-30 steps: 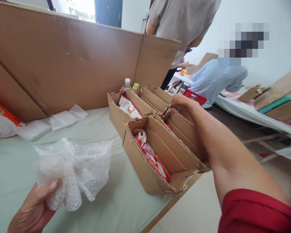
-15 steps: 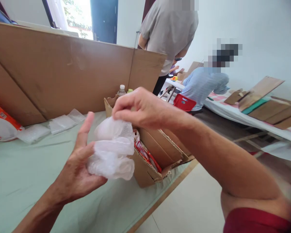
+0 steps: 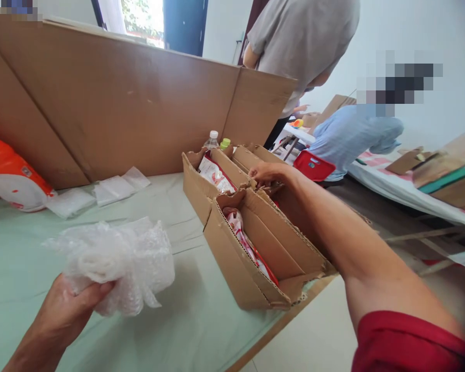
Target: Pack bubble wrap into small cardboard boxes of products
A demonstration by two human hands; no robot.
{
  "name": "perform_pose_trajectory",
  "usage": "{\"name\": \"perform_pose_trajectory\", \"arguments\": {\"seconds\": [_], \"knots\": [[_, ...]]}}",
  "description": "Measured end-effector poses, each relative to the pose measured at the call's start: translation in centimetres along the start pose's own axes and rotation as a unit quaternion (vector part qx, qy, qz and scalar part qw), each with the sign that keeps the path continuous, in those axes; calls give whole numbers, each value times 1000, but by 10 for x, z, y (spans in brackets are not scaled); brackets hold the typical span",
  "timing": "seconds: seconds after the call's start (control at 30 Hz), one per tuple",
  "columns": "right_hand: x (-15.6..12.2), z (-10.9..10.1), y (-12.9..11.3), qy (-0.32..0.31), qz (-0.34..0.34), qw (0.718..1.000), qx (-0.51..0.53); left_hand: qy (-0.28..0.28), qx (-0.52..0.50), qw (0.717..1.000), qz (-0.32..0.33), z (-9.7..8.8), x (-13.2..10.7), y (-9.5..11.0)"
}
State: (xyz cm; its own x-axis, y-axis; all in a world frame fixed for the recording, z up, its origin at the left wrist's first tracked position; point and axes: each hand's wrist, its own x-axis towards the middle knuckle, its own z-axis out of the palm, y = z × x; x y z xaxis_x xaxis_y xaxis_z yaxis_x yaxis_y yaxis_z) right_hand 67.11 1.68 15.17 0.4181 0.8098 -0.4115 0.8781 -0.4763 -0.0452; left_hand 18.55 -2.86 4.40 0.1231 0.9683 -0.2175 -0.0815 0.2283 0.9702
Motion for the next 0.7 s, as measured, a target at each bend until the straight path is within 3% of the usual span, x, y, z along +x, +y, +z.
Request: {"name": "perform_pose_trajectory", "arguments": {"seconds": [0.13, 0.33, 0.43, 0.53, 0.7], "knots": [[3, -2, 2, -21, 4, 999, -24, -13, -47, 998, -42, 7, -4, -5], [-5, -8, 7, -14, 10, 998, -56, 4, -70, 997, -45, 5, -7, -3], [-18, -13, 9, -15, -55, 997, -48, 10, -58, 997, -51, -4, -7, -7], [-30, -15, 8, -55, -115, 992, 2, 13, -45, 997, -58, -8, -8, -11], [-32, -15, 4, -78, -116, 989, 54, 0, -20, 998, -65, -6, -11, -11]]}}
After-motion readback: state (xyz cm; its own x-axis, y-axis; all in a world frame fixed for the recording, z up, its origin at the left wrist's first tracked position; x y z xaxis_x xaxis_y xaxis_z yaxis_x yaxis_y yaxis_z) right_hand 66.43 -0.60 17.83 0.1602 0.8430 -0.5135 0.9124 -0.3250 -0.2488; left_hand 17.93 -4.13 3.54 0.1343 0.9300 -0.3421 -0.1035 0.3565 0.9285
